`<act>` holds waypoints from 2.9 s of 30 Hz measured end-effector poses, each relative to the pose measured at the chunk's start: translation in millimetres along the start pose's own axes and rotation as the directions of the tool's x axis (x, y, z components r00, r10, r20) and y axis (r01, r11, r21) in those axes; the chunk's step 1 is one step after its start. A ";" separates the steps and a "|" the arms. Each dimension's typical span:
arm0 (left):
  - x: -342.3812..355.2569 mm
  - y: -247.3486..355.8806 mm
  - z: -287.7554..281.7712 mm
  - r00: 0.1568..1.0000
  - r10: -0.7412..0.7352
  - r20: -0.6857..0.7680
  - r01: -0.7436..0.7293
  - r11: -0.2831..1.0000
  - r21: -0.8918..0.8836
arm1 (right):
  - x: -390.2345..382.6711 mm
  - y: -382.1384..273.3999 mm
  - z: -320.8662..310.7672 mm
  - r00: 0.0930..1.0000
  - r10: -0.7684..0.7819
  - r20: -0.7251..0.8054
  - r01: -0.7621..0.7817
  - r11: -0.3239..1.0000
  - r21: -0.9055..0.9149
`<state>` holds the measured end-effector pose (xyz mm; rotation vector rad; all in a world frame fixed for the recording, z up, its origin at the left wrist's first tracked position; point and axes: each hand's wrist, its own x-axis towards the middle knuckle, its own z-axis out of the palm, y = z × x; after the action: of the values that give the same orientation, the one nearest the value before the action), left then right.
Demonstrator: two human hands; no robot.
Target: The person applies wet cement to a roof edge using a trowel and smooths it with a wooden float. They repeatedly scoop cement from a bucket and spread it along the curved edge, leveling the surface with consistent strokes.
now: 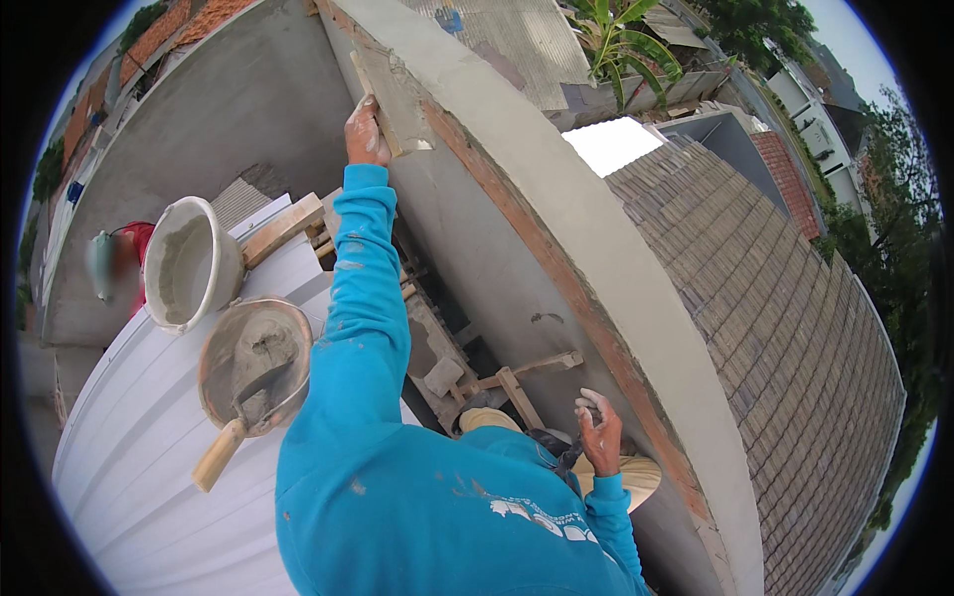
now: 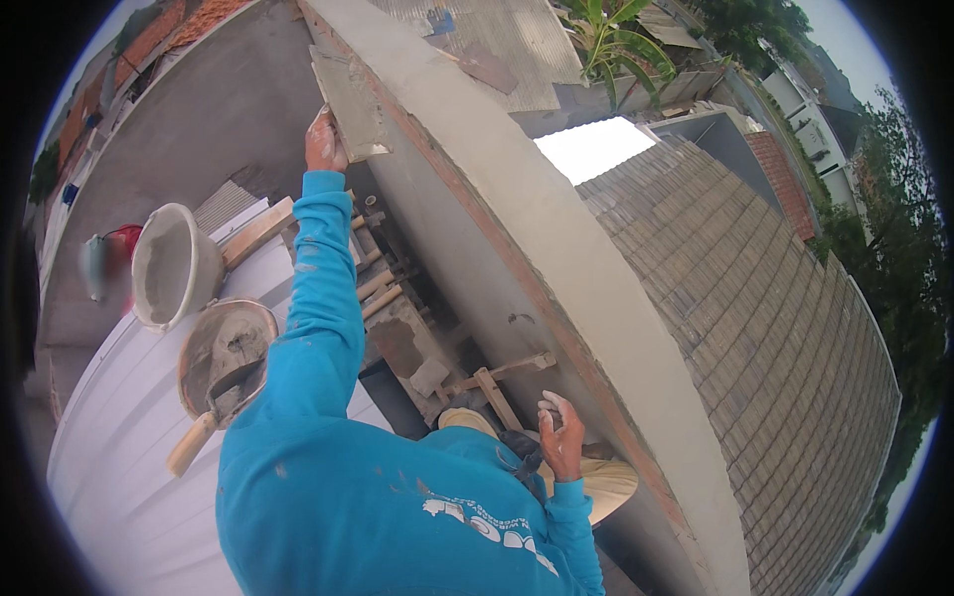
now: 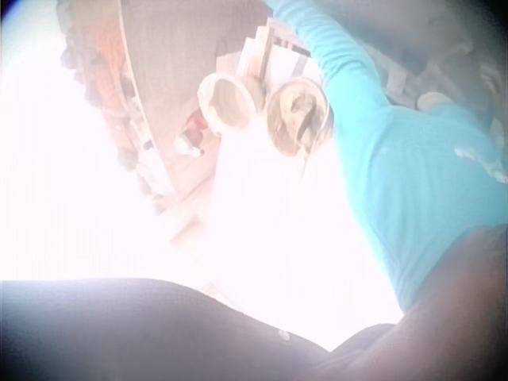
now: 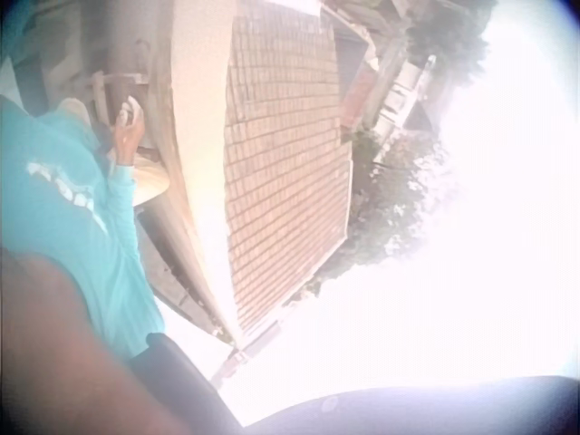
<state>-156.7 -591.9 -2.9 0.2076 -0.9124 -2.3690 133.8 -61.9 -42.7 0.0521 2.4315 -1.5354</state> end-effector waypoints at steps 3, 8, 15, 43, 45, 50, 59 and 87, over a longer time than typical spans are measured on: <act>67.7 -8.0 38.8 0.987 0.149 0.058 -0.158 0.840 0.520 | -12.3 11.8 -10.5 0.999 0.035 -0.031 -0.036 0.999 -0.013; 123.0 -43.6 78.8 0.954 0.159 0.252 -0.265 0.062 0.962 | -25.3 12.4 -19.5 0.997 0.069 -0.047 -0.072 0.995 -0.073; 170.4 -94.8 64.2 0.898 0.047 0.438 -0.399 -0.332 0.855 | -29.8 7.6 -24.0 0.997 0.074 0.016 -0.069 0.973 -0.220; 194.2 -46.4 49.6 0.959 -0.138 0.248 -0.277 -0.278 0.920 | -26.1 45.4 -26.1 0.992 0.112 -0.061 -0.121 0.976 -0.179; 215.4 -55.4 51.4 0.958 -0.189 0.216 -0.259 -0.241 0.935 | -23.4 33.1 -25.7 0.988 0.132 -0.074 -0.145 0.969 -0.200; 271.6 -66.8 39.8 0.876 -0.353 0.330 -0.435 -0.278 0.857 | -19.2 35.7 -29.8 1.000 0.011 -0.027 -0.019 0.951 -0.310; 246.3 -86.0 70.6 0.872 -0.462 0.160 -0.344 -0.348 0.872 | -15.7 44.1 -38.2 0.993 0.114 0.043 -0.091 0.930 -0.356; -40.1 -123.9 126.8 0.846 -0.299 0.441 -0.533 -0.460 0.710 | -23.2 82.8 -24.5 0.998 0.067 -0.014 -0.069 0.972 -0.226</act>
<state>-225.0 -423.8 9.0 0.0609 -2.9307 -0.2934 165.2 -1.1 -100.2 0.0950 2.5643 -1.2234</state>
